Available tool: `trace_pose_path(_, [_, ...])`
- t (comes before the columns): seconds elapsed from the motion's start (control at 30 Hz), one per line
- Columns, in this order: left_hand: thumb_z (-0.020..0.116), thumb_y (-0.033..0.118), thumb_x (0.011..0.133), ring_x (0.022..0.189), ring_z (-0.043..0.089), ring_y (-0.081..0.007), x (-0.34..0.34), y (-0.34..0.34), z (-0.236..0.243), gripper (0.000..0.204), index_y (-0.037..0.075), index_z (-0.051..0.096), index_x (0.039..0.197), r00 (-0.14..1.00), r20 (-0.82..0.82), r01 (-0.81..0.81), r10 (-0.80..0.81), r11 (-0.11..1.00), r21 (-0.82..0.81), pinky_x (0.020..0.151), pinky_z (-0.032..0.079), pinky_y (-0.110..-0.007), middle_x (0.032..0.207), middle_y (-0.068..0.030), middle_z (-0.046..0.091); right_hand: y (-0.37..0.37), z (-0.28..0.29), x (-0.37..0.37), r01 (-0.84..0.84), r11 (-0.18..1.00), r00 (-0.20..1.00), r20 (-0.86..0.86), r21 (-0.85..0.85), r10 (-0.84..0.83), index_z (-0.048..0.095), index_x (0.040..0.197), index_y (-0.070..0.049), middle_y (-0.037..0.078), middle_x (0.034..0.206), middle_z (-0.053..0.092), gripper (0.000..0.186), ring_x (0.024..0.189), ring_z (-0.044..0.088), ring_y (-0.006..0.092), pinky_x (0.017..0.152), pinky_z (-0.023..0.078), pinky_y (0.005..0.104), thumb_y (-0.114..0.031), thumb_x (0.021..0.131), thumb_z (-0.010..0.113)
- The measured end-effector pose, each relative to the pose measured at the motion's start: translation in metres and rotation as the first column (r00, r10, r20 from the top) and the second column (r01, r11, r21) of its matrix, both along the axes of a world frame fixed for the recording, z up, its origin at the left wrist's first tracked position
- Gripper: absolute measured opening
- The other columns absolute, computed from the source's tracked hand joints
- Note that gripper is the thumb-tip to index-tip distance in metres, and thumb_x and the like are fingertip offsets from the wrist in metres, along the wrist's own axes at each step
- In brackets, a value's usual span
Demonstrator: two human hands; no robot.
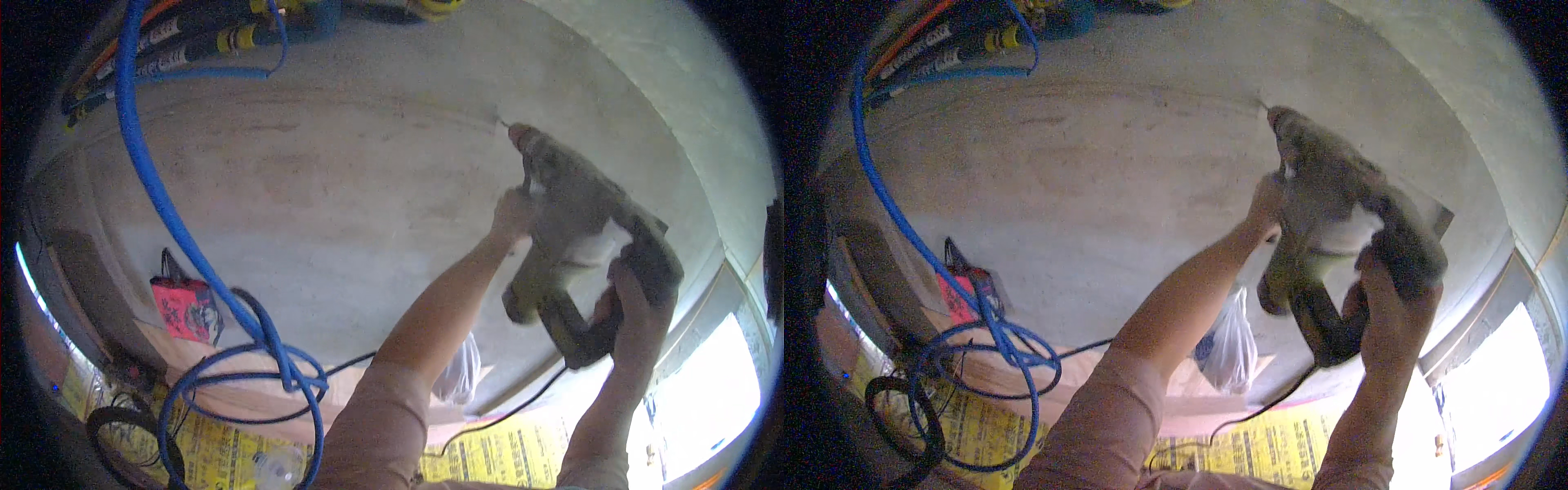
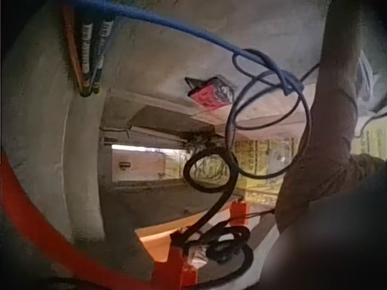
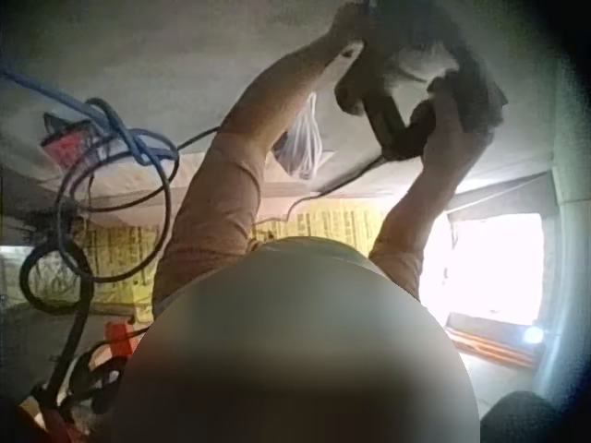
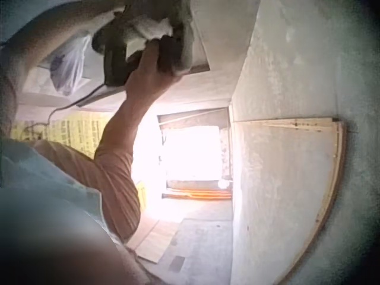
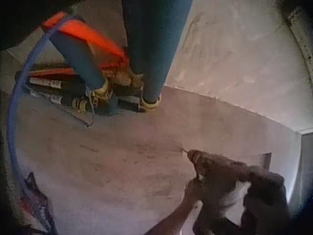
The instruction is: Drilling a line into a concrete wall using a rotary hammer drill.
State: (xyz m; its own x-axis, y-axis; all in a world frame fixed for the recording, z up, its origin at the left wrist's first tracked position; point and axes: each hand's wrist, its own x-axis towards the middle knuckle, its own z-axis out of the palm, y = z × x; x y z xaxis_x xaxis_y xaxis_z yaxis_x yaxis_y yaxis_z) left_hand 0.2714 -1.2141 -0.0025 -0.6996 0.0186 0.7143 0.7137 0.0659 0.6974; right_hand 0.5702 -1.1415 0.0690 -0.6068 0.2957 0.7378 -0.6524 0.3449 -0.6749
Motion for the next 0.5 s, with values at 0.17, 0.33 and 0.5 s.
trace_pose_path(0.17, [0.064,0.028,0.08,0.09,0.067,-0.0408,-0.006,-0.018,0.018,0.032,0.002,0.067,0.099,0.991,-0.122,-0.083,0.059,0.976,-0.199,0.079,0.052,-0.047,0.091,-0.0223,0.069,-0.008,0.012,-0.007,-0.051,0.999,0.998,-0.043,0.008,0.052,0.059,0.108,-0.002,0.006,0.073,0.061,0.029,0.051,0.055,0.0111,0.044,0.042,0.024,-0.011,0.083,0.069])
trace_pose_path(0.33, [0.063,0.026,0.081,0.093,0.066,-0.0399,0.002,0.001,0.009,0.03,0.002,0.067,0.098,0.995,-0.071,-0.083,0.077,0.992,-0.093,0.082,0.052,-0.047,0.093,-0.0221,0.069,-0.003,0.007,-0.003,0.032,0.999,0.999,-0.027,-0.038,-0.033,0.061,0.107,-0.003,0.004,0.077,0.063,0.032,0.053,0.057,0.0111,0.043,0.043,0.0241,-0.005,0.077,0.072])
trace_pose_path(0.5, [0.063,0.026,0.081,0.093,0.066,-0.0405,-0.007,-0.006,0.014,0.032,0.0,0.066,0.1,0.996,-0.02,-0.087,0.086,0.99,-0.109,0.081,0.052,-0.048,0.096,-0.0232,0.068,0.0,0.009,-0.008,-0.047,0.999,0.998,-0.046,-0.008,0.046,0.061,0.109,-0.003,0.004,0.075,0.063,0.034,0.051,0.056,0.0113,0.044,0.044,0.0233,-0.006,0.077,0.072])
